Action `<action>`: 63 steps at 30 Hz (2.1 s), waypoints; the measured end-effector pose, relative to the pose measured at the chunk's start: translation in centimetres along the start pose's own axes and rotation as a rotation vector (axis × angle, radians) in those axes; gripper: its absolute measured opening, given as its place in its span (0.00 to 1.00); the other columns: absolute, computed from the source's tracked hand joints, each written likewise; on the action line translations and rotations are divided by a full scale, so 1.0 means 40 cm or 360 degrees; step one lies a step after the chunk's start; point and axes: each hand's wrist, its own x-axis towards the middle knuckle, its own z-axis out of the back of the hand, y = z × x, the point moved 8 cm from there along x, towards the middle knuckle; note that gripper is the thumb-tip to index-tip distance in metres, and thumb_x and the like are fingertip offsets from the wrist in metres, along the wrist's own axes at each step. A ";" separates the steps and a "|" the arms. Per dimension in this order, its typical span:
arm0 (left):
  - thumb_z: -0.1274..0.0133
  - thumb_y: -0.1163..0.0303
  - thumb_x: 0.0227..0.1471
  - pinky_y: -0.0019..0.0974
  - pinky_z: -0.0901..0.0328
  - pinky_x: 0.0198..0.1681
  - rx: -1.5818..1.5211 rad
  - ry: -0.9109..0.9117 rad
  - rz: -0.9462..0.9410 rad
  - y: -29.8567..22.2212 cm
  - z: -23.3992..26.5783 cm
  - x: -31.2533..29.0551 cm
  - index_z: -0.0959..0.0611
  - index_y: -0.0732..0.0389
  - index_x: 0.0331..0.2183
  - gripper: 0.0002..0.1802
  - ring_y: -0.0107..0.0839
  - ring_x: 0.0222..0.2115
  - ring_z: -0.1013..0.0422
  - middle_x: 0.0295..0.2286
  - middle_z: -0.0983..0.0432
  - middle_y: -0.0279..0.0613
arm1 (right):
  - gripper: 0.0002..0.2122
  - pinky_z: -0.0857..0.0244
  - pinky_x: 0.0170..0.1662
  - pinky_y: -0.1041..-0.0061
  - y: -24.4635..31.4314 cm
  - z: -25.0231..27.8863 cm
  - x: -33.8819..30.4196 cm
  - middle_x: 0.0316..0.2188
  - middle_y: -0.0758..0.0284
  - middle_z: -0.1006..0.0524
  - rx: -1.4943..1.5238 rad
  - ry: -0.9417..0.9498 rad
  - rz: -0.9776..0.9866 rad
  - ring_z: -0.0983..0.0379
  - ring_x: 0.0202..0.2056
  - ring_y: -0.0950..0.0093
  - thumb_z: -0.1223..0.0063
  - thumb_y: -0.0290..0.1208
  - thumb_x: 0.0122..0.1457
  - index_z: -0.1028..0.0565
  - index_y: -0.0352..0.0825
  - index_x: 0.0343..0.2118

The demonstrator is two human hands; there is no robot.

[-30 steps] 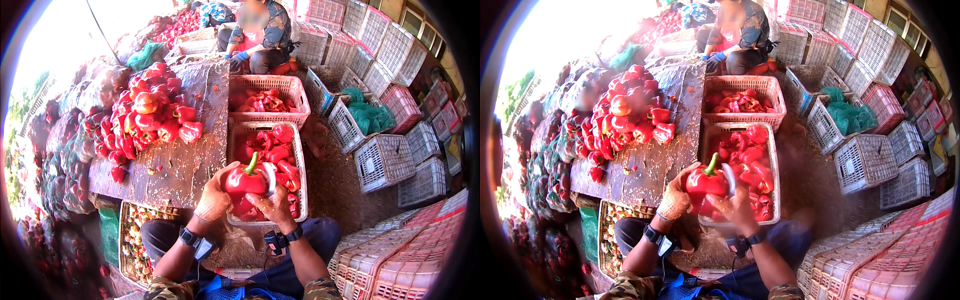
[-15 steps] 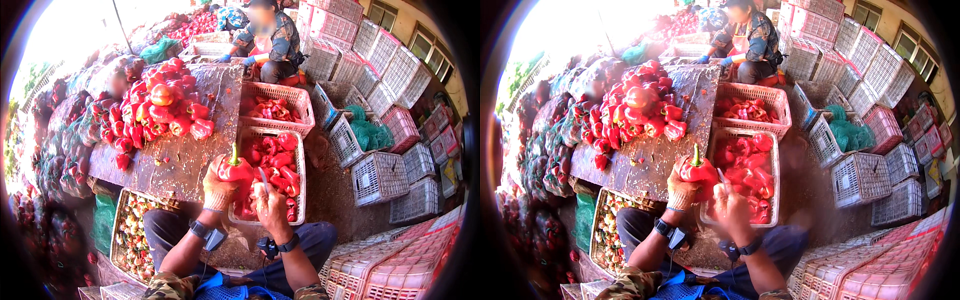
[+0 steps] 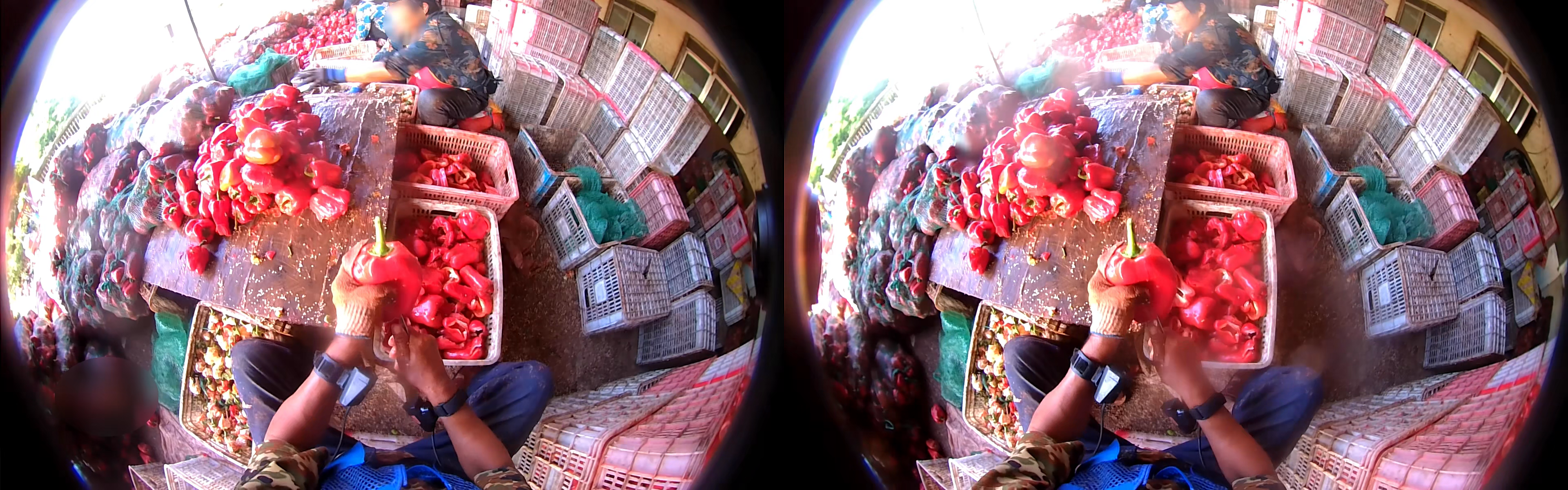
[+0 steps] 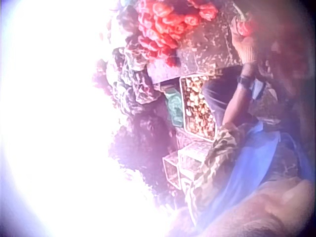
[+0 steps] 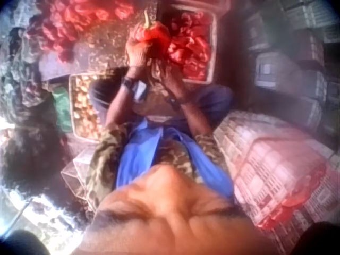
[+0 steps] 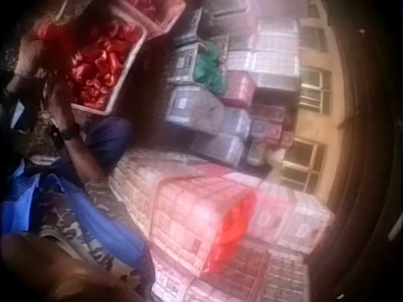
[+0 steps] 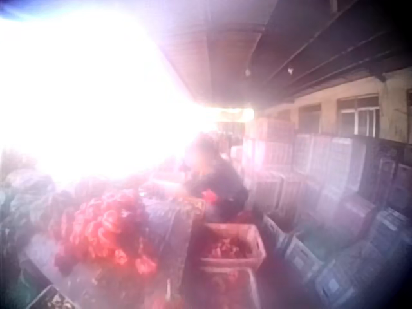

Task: The person uses a handheld coring tool to remove the stems and seeds from red bell peppers one at a time, then places the processed peppers into a plastic crate.

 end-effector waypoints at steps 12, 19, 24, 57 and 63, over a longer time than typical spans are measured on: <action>0.41 0.89 0.36 0.31 0.27 0.34 -0.0227 0.0444 0.0432 0.052 -0.024 0.006 0.19 0.67 0.43 0.26 0.29 0.32 0.22 0.35 0.18 0.39 | 0.34 0.26 0.47 0.67 0.013 0.235 0.175 0.46 0.53 0.20 0.0530 -0.0111 -0.0124 0.19 0.44 0.64 0.35 0.40 0.60 0.37 0.32 0.65; 0.34 0.75 0.40 0.35 0.29 0.47 0.0640 0.0564 -0.0179 -0.044 -0.120 -0.060 0.23 0.63 0.51 0.33 0.33 0.41 0.23 0.40 0.18 0.45 | 0.34 0.29 0.53 0.61 -0.025 0.203 0.150 0.53 0.48 0.24 0.0620 0.0089 -0.0072 0.22 0.49 0.53 0.32 0.27 0.53 0.34 0.32 0.63; 0.32 0.79 0.33 0.32 0.32 0.50 0.0511 0.0629 0.0165 0.049 -0.094 -0.070 0.26 0.64 0.51 0.38 0.26 0.43 0.28 0.41 0.22 0.40 | 0.31 0.30 0.54 0.69 -0.064 0.185 0.123 0.54 0.50 0.23 0.0480 0.0071 -0.0041 0.21 0.49 0.61 0.32 0.27 0.53 0.30 0.32 0.61; 0.46 0.77 0.58 0.31 0.25 0.39 -0.0307 0.0321 0.0295 0.314 -0.118 -0.005 0.17 0.64 0.45 0.12 0.30 0.36 0.21 0.38 0.18 0.39 | 0.14 0.27 0.46 0.78 -0.309 0.105 0.066 0.40 0.65 0.17 0.1824 -0.0685 -0.0812 0.21 0.39 0.80 0.42 0.20 0.60 0.22 0.29 0.50; 0.55 0.67 0.64 0.37 0.26 0.42 0.0665 0.0574 -0.0040 0.367 -0.130 0.027 0.18 0.59 0.45 0.14 0.32 0.35 0.22 0.36 0.19 0.42 | 0.14 0.27 0.45 0.78 -0.310 0.152 0.050 0.40 0.67 0.18 0.1497 -0.0817 -0.0747 0.22 0.40 0.80 0.43 0.20 0.62 0.23 0.29 0.51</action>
